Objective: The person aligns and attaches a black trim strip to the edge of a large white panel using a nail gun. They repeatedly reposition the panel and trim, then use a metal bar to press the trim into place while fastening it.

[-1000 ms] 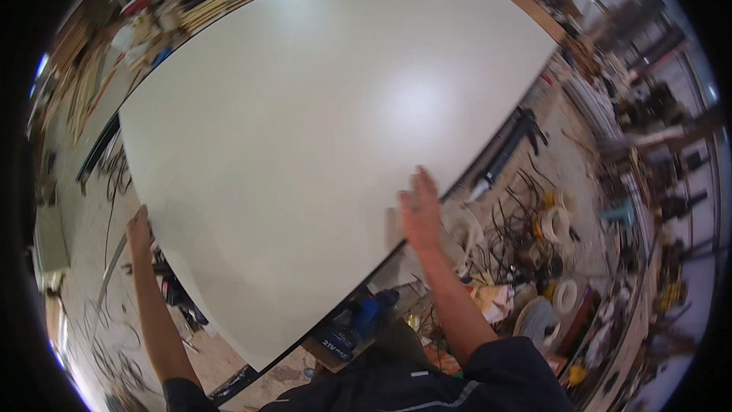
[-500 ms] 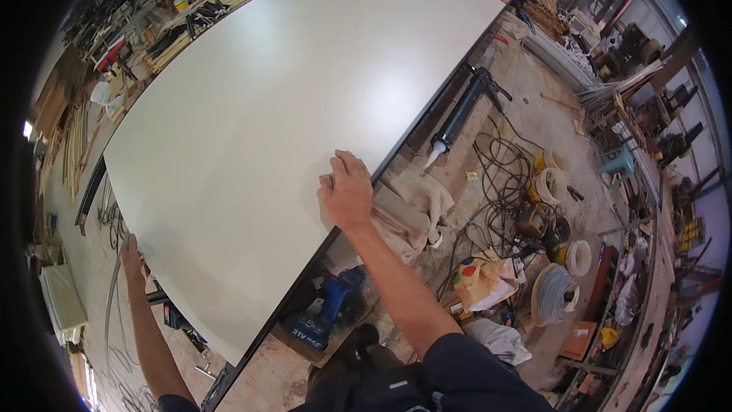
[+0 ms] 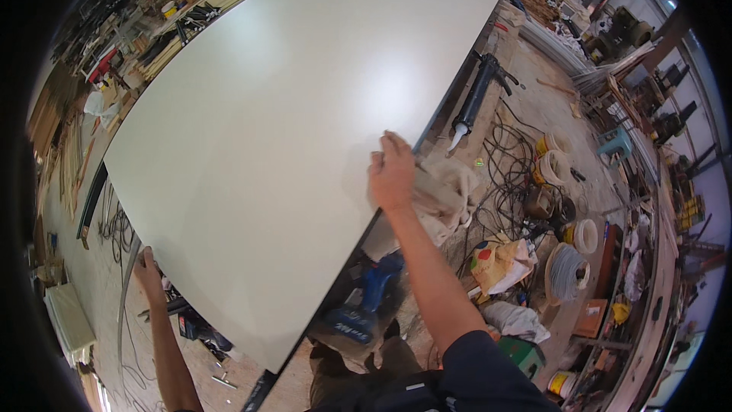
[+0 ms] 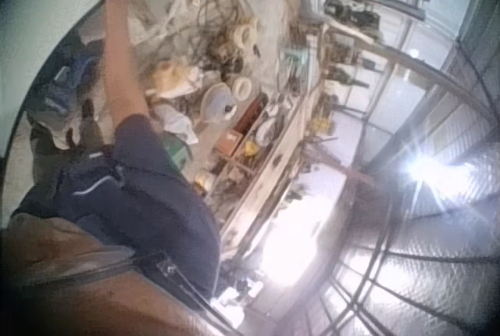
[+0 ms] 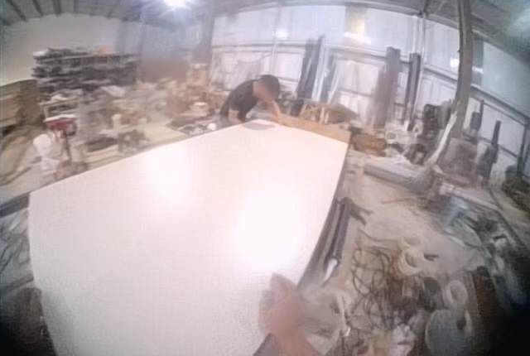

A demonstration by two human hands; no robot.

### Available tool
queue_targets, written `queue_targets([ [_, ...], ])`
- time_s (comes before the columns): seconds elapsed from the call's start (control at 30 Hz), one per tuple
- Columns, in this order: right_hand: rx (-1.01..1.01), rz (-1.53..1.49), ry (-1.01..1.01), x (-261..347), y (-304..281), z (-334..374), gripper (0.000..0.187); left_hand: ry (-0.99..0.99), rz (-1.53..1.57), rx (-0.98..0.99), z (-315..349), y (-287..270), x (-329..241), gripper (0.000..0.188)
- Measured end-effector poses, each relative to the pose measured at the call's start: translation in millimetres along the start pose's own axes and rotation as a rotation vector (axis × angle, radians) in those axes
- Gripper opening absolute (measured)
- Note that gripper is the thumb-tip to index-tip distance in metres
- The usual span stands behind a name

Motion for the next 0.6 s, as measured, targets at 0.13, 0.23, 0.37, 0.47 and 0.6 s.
queue_targets([
  [0.13, -0.132, 0.141, 0.082, -17, -12, 10, 0.040, 0.052, -0.054, 0.024, 5, -4, 2, 0.043],
  [0.23, -0.283, 0.186, 0.088, -13, -22, 16, 0.035, 0.113, -0.034, 0.026, 6, -11, -16, 0.040],
  [0.37, -0.281, 0.288, 0.406, -42, -30, 19, 0.041, 0.224, 0.077, 0.009, 13, -13, -19, 0.034],
  [0.47, -0.222, 0.246, 0.492, -47, -25, 22, 0.045, 0.211, 0.156, 0.080, 19, -12, -18, 0.033],
  [0.6, -0.286, 0.195, 0.484, -67, -31, 25, 0.045, 0.371, -0.016, -0.033, 20, -16, -23, 0.031],
])
Point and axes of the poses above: each hand's wrist, its own z-axis away from the middle knuckle, its own y-axis out of the palm, x = y × z, the point moved 10 cm from there along -z, towards the middle knuckle, and after that the axes turned 13 degrees about -z, right-handed, at the moved point
